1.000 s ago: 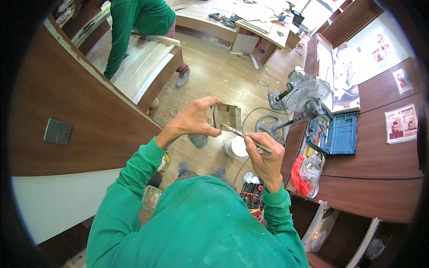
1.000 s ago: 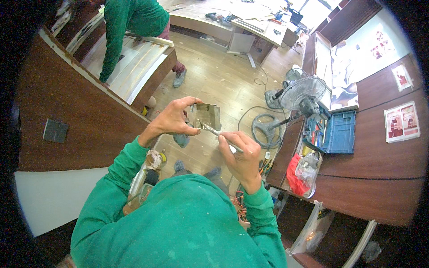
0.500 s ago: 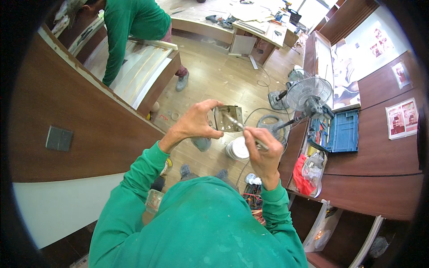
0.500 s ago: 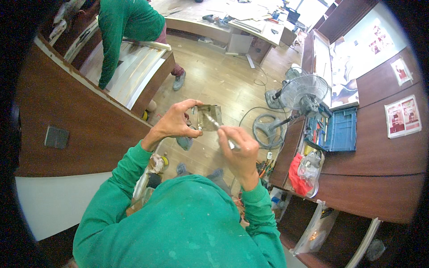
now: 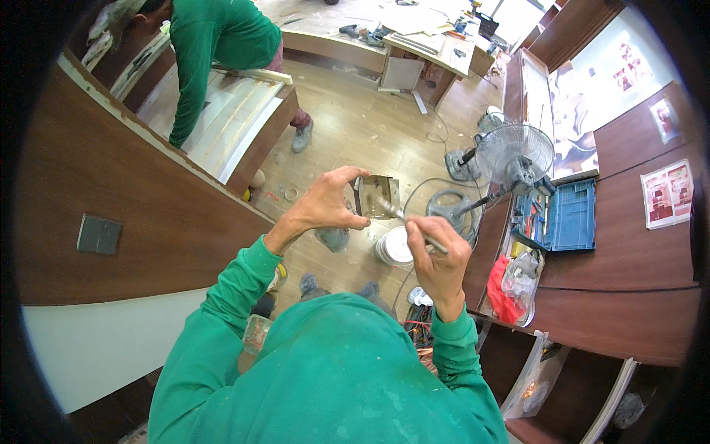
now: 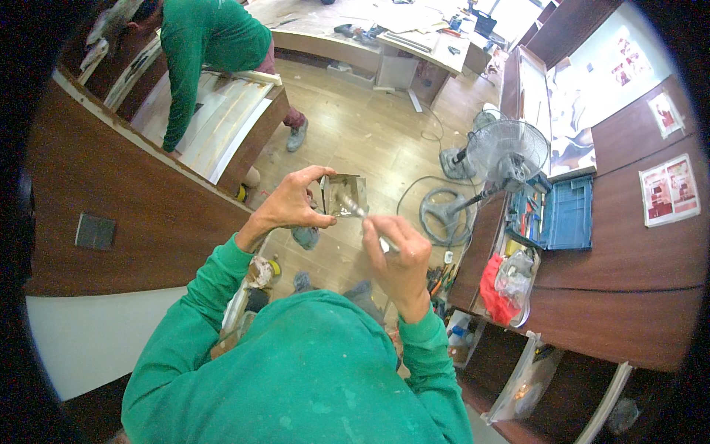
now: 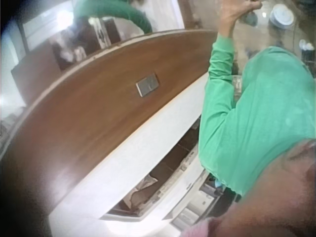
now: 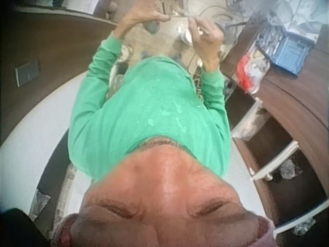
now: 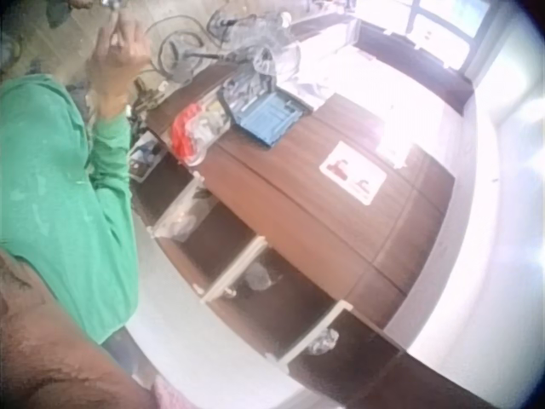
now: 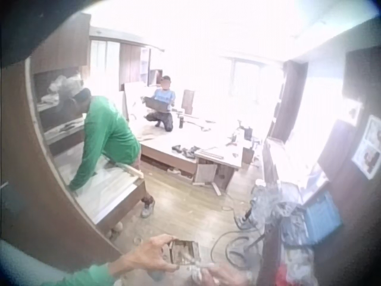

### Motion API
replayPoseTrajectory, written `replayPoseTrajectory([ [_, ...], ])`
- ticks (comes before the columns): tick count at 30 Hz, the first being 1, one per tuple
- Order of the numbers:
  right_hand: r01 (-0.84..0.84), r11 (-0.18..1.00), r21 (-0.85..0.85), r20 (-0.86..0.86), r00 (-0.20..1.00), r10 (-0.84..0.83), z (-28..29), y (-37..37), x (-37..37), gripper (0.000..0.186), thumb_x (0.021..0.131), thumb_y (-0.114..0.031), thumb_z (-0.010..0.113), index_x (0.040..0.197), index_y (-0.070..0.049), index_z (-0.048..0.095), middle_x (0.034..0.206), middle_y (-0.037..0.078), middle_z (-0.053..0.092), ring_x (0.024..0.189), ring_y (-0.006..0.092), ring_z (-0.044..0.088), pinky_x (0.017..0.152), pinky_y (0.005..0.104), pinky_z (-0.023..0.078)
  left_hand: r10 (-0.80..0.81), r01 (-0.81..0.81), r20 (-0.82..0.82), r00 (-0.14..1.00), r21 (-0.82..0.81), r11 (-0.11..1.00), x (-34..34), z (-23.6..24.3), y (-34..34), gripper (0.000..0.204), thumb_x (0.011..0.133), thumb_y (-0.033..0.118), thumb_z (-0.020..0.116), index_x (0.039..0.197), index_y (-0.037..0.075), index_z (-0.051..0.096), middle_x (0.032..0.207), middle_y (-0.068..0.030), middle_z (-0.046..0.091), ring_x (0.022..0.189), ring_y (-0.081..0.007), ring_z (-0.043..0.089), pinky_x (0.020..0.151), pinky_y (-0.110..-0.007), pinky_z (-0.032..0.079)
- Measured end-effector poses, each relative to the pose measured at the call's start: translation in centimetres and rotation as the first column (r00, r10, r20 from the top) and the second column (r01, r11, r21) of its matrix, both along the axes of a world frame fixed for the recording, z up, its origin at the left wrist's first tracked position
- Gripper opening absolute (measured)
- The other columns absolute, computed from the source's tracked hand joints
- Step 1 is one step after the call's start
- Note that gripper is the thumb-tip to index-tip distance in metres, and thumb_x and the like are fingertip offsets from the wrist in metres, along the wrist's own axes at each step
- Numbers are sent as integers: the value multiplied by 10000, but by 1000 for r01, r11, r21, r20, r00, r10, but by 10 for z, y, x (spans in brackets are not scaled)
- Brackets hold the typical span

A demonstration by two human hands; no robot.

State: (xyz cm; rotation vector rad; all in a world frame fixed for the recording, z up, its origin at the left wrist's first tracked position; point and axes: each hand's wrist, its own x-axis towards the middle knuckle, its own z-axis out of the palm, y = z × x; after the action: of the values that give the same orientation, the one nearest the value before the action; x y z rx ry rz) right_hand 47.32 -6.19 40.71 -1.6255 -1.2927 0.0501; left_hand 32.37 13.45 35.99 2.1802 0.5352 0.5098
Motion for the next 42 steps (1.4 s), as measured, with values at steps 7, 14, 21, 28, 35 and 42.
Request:
replayPoseTrajectory([
  [7, -118, 991, -63, -32, 993, 116, 3, -3, 2, 90, 884, -49, 730, 969, -26, 748, 910, 151, 737, 758, 291, 731, 655, 356, 558, -4, 2, -31, 1000, -74, 997, 3, 8, -2, 827, 597, 290, 875, 1318, -14, 609, 1213, -179, 671, 1022, -264, 664, 838, -349, 561],
  [14, -98, 992, -81, 3, 995, 99, 2, 1, 6, 92, 871, -48, 728, 959, -37, 751, 878, 135, 735, 724, 291, 720, 648, 367, 554, -11, 9, -17, 1000, -116, 993, 3, 9, -2, 849, 593, 273, 901, 1346, 11, 609, 1219, -103, 666, 1008, -166, 642, 750, -295, 560],
  [21, 11, 1000, -4, 158, 987, -10, -3, 9, 7, 87, 868, -85, 744, 953, -64, 746, 852, 123, 731, 706, 304, 709, 618, 374, 545, 80, -77, 40, 996, -72, 994, -4, -12, -3, 823, 599, 281, 910, 1324, 18, 623, 1157, -98, 670, 912, -127, 658, 736, -297, 569],
  [28, 22, 1000, -6, 43, 999, -21, -2, 3, 6, 64, 872, -70, 746, 921, -29, 749, 835, 126, 735, 698, 273, 718, 629, 355, 544, 90, -113, -94, 992, -294, 949, 1, 11, -18, 800, 630, 279, 891, 1327, 2, 614, 1218, -108, 662, 1036, -161, 646, 772, -290, 572],
  [35, 18, 1000, 6, 100, 995, -19, -3, -5, 4, 52, 886, -77, 735, 926, -45, 744, 850, 129, 736, 694, 288, 713, 621, 366, 545, 123, -117, 23, 992, -195, 974, 12, -6, -19, 802, 632, 264, 888, 1332, -6, 607, 1202, -110, 670, 1027, -163, 650, 786, -295, 572],
  [42, 11, 999, 48, 186, 982, -20, -7, 4, -2, 55, 890, -66, 722, 940, -66, 744, 853, 131, 726, 665, 317, 696, 601, 385, 544, 237, -212, 183, 954, -150, 966, 22, -19, -19, 802, 617, 277, 898, 1313, -10, 619, 1149, -146, 694, 862, -159, 683, 706, -295, 577],
])
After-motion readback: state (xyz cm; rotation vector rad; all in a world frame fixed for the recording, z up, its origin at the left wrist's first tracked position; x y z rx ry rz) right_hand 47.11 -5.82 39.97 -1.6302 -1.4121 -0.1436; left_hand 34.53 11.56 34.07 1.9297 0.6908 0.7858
